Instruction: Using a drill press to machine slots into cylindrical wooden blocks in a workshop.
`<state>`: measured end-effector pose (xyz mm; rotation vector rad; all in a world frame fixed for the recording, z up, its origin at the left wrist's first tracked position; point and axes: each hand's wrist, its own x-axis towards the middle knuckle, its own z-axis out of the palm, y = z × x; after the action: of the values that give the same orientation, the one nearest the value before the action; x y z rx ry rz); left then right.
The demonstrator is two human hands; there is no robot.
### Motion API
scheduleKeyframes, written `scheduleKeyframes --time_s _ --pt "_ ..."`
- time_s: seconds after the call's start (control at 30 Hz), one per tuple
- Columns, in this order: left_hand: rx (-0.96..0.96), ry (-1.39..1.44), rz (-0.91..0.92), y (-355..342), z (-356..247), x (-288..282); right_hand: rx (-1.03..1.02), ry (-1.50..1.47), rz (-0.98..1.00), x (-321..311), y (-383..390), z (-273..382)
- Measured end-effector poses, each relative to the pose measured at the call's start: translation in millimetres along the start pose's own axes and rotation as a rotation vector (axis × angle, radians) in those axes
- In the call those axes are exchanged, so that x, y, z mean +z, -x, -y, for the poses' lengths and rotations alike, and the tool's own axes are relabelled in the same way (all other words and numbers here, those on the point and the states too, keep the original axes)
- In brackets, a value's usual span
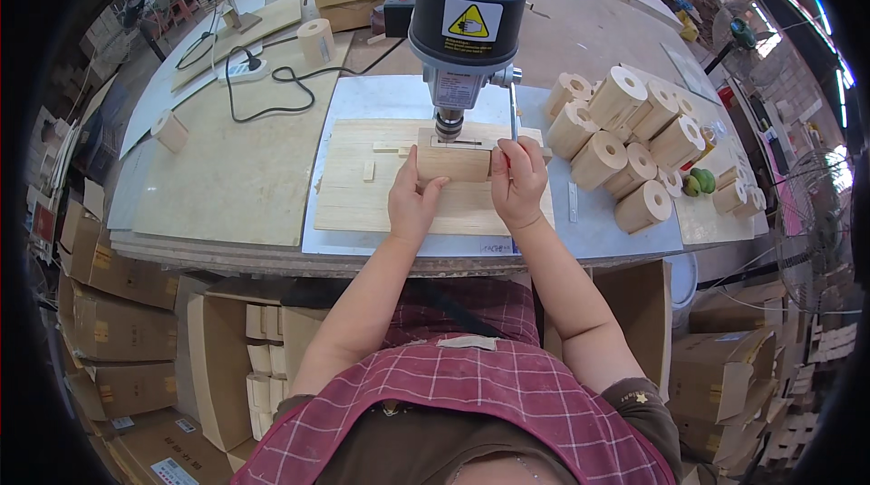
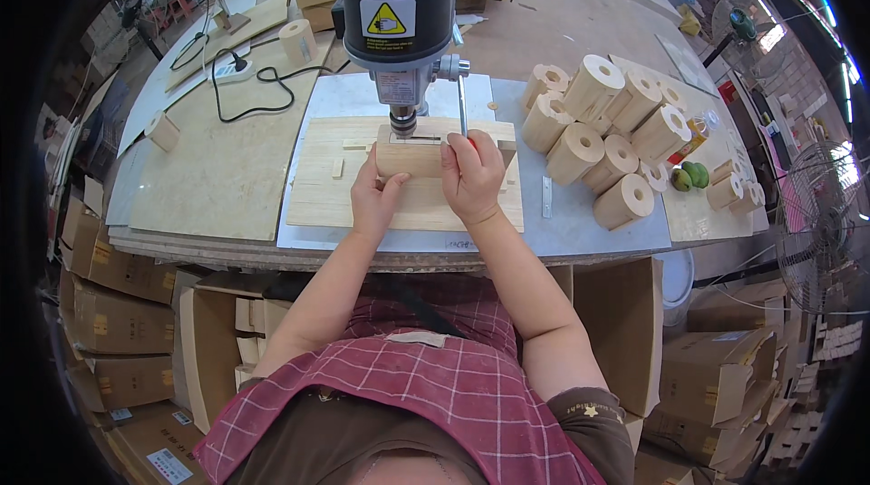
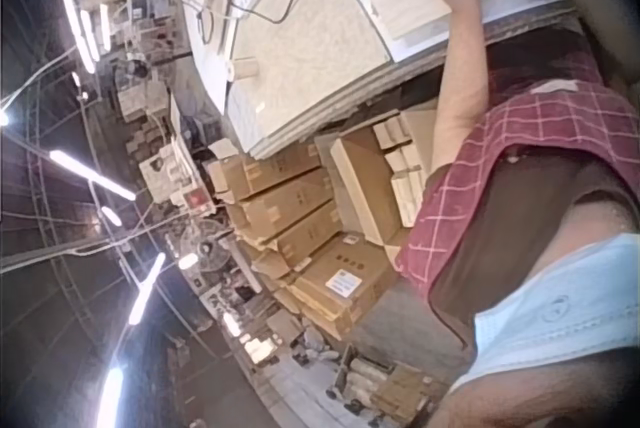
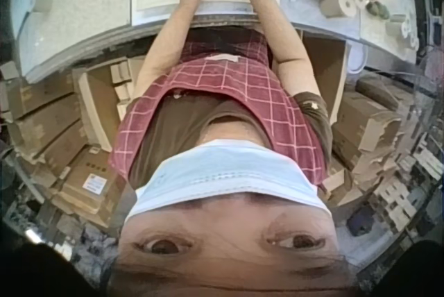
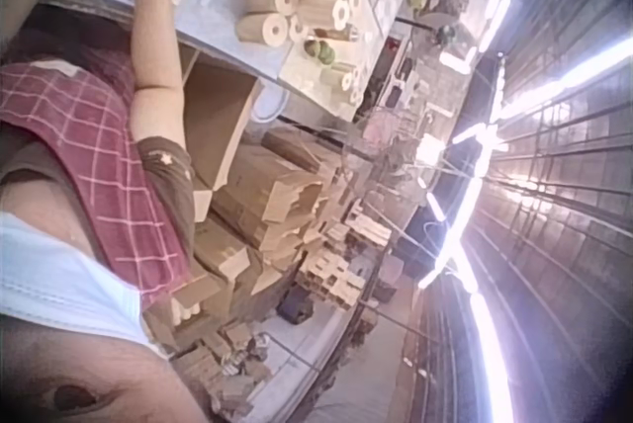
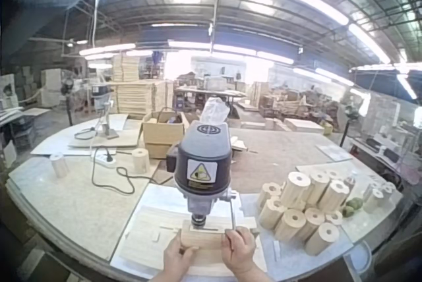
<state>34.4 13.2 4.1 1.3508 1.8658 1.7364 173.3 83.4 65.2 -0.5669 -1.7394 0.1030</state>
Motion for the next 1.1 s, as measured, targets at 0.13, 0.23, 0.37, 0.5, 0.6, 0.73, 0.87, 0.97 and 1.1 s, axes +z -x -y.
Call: scheduleKeyframes --time_s 0.13,0.23,0.37,0.5,0.6,0.73,0.87,0.97,1.1 --pt "0.018 -0.040 -0.008 0 6 1 -0.057 0.055 0.065 -20 -30 18" --pt "0.007 -0.044 -0.009 -1 7 0 -0.049 0.092 0.086 -33 -77 37" --pt "0.023 -0.064 -0.012 0 7 -3 0.062 0.255 0.098 -26 -141 36" --pt "0.039 -0.020 -0.015 1 4 -1 0.174 0.411 0.166 -4 -189 3" --pt "0.060 -0.040 -0.014 1 4 0 0.255 0.399 0.220 4 -195 -13" --pt "0.074 -0.020 -0.026 0 8 2 0.189 0.247 0.163 0 -177 -23" --pt "0.034 0.016 0.005 0 6 0 0.486 -0.121 0.283 -24 -117 -37" --pt "-0.001 0.029 0.034 -2 3 -2 0.595 -0.157 0.519 -43 -54 -84" --pt "-0.016 0.000 0.003 0 2 -8 0.584 -0.059 0.735 -56 -2 -71"
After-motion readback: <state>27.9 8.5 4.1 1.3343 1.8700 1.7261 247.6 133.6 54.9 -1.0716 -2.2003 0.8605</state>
